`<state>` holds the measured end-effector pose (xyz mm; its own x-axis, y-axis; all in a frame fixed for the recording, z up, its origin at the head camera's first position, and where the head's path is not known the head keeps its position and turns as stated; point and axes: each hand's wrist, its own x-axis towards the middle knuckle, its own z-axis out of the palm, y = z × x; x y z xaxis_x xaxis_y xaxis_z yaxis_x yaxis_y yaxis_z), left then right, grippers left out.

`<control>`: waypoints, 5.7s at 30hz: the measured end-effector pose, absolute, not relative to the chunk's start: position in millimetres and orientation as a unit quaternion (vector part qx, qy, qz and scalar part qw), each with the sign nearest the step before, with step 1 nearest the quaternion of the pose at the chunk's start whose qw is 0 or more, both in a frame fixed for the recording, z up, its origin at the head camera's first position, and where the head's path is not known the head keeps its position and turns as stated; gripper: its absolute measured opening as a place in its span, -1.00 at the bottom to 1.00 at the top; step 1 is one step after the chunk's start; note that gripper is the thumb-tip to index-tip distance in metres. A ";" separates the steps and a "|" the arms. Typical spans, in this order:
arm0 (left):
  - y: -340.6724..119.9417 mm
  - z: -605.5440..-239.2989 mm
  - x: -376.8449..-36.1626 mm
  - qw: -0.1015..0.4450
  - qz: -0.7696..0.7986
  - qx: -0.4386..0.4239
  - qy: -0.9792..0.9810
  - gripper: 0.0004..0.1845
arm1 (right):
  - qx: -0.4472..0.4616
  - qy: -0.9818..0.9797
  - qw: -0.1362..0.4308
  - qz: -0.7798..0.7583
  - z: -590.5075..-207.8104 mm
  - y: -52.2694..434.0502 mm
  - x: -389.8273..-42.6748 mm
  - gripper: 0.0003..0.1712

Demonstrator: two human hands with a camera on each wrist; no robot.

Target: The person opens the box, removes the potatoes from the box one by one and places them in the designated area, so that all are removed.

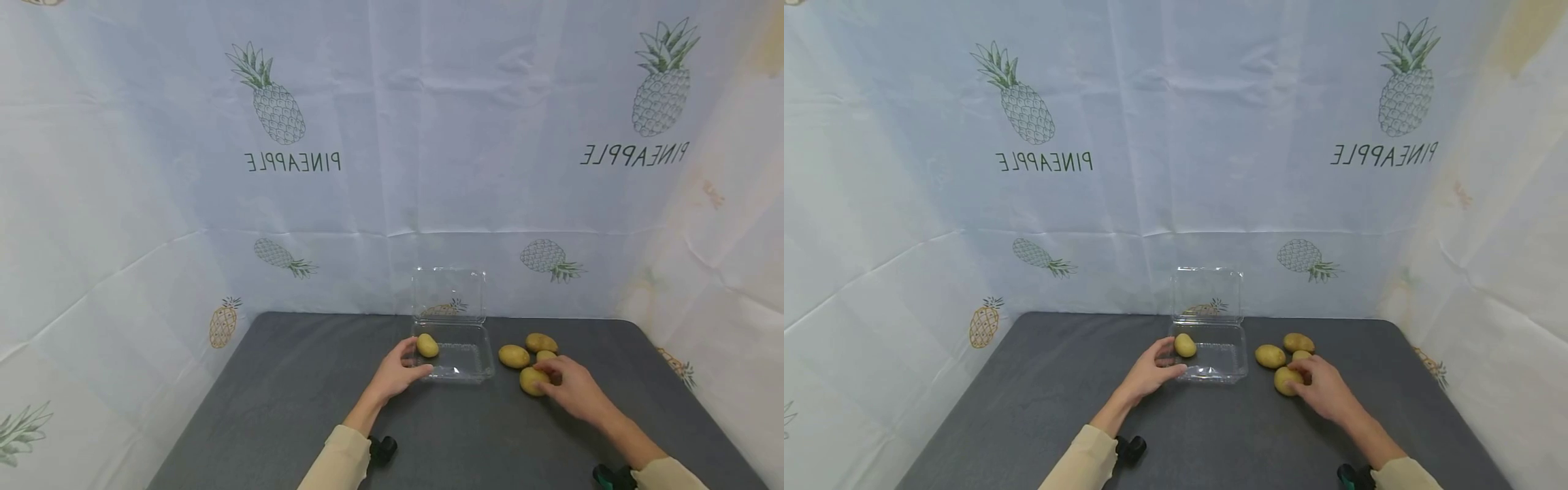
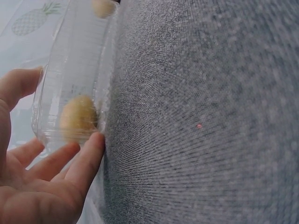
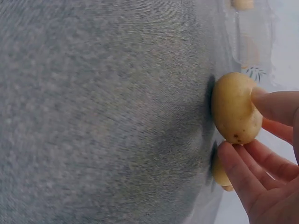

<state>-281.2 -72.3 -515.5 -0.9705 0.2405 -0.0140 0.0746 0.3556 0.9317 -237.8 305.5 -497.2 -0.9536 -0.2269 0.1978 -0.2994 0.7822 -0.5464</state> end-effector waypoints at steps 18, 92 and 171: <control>-73.2 -517.5 -284.6 0.078 0.556 0.097 0.822 -0.15 | 0.147 -0.930 0.111 0.319 -472.9 283.1 -241.0 -0.74; -67.9 -520.6 -281.8 0.089 0.566 0.104 0.813 -0.17 | 0.115 -0.897 -0.011 0.427 -497.9 127.0 -331.0 -0.72; -70.7 -517.1 -282.2 0.074 0.560 0.103 0.819 -0.13 | 0.267 -0.882 0.036 0.386 -455.1 212.6 -258.9 -0.62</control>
